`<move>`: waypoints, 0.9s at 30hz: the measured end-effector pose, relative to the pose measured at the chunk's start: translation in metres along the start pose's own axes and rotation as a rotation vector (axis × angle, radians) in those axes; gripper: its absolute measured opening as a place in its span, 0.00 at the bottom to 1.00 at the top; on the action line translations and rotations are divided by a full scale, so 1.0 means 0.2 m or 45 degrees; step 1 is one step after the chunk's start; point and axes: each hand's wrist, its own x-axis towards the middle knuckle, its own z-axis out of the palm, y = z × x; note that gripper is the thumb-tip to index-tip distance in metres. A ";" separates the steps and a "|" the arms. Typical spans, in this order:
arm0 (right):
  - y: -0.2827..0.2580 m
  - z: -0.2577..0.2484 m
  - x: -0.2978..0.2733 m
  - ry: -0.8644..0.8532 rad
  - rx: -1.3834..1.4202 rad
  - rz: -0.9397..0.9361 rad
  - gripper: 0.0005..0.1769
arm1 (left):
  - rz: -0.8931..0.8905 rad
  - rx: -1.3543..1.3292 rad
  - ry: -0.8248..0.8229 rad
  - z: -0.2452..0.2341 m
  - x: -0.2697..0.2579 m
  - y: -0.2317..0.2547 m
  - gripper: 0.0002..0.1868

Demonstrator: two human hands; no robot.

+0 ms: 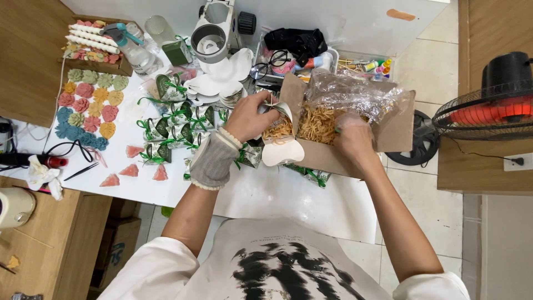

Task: Packaging handmade candles into small bags and a cardboard box with shredded paper filler.

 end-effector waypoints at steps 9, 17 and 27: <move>-0.40 -0.40 -0.35 0.057 1.831 -0.019 0.20 | 0.145 -0.263 0.271 0.26 0.07 0.03 0.22; -0.45 -0.58 -0.31 -0.070 1.285 0.186 0.09 | 0.185 -0.078 0.358 0.22 -0.03 0.21 0.23; -0.36 -0.67 -0.29 0.032 1.199 -0.502 0.22 | 0.056 -0.224 0.342 0.25 -0.01 0.09 0.22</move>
